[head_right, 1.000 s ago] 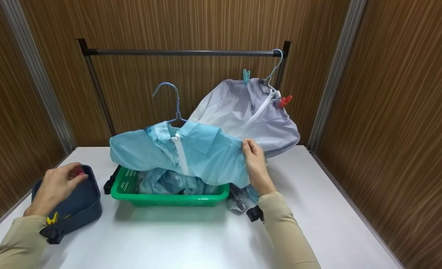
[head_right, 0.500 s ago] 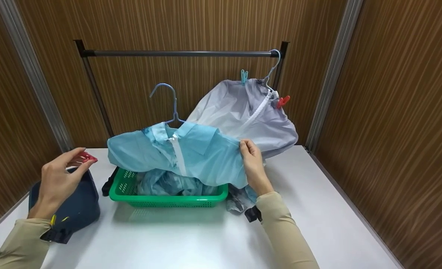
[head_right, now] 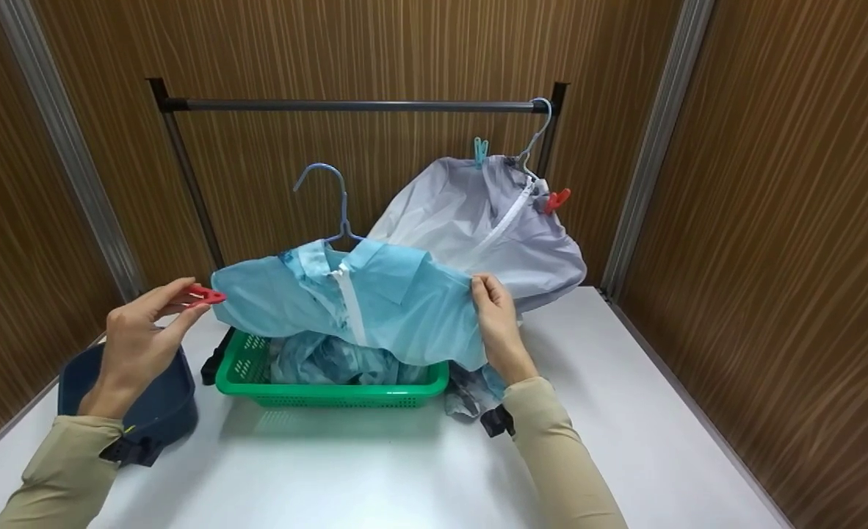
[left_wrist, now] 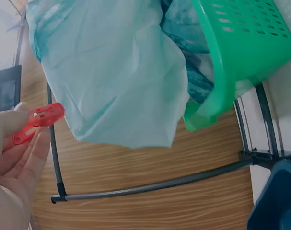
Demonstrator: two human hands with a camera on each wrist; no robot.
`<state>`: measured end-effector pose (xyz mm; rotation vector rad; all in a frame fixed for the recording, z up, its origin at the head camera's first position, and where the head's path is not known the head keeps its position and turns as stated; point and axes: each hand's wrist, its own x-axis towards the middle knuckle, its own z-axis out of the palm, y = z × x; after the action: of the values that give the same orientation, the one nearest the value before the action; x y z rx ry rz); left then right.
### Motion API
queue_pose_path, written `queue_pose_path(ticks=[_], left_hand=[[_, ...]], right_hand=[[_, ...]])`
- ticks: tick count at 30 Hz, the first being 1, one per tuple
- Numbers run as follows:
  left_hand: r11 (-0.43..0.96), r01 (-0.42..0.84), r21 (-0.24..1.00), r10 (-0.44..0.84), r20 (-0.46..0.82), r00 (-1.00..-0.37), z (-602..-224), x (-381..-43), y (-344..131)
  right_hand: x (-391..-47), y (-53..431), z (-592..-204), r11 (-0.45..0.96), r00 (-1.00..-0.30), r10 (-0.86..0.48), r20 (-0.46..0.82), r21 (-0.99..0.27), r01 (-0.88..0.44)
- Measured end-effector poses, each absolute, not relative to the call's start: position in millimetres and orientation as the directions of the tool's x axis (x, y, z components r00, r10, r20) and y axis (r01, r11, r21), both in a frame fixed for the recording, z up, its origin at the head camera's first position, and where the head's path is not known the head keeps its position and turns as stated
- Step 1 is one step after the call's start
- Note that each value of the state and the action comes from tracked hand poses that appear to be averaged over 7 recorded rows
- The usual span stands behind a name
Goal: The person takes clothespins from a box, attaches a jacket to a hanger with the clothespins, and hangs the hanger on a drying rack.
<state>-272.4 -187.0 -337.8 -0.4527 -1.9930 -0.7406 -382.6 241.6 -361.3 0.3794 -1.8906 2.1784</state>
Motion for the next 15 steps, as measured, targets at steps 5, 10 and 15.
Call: queue_pose_path(ticks=[5,10,15], left_hand=[[0.72,0.625,0.302,0.042,0.88,-0.473,-331,-274,-175],[0.685,0.671,0.283,0.055,0.899,-0.435,-322,-277,-159],[0.677,0.688,0.262,0.076,0.905,-0.419,-315,-280,-143]], right_hand=[[-383,242,-361,-0.147,-0.938,0.009,0.347,-0.927,-0.345],[-383,244,-362,-0.138,-0.934,-0.003,0.358,-0.925,-0.355],[-382,244,-364,-0.135,-0.936,-0.003,0.351,-0.928,-0.347]])
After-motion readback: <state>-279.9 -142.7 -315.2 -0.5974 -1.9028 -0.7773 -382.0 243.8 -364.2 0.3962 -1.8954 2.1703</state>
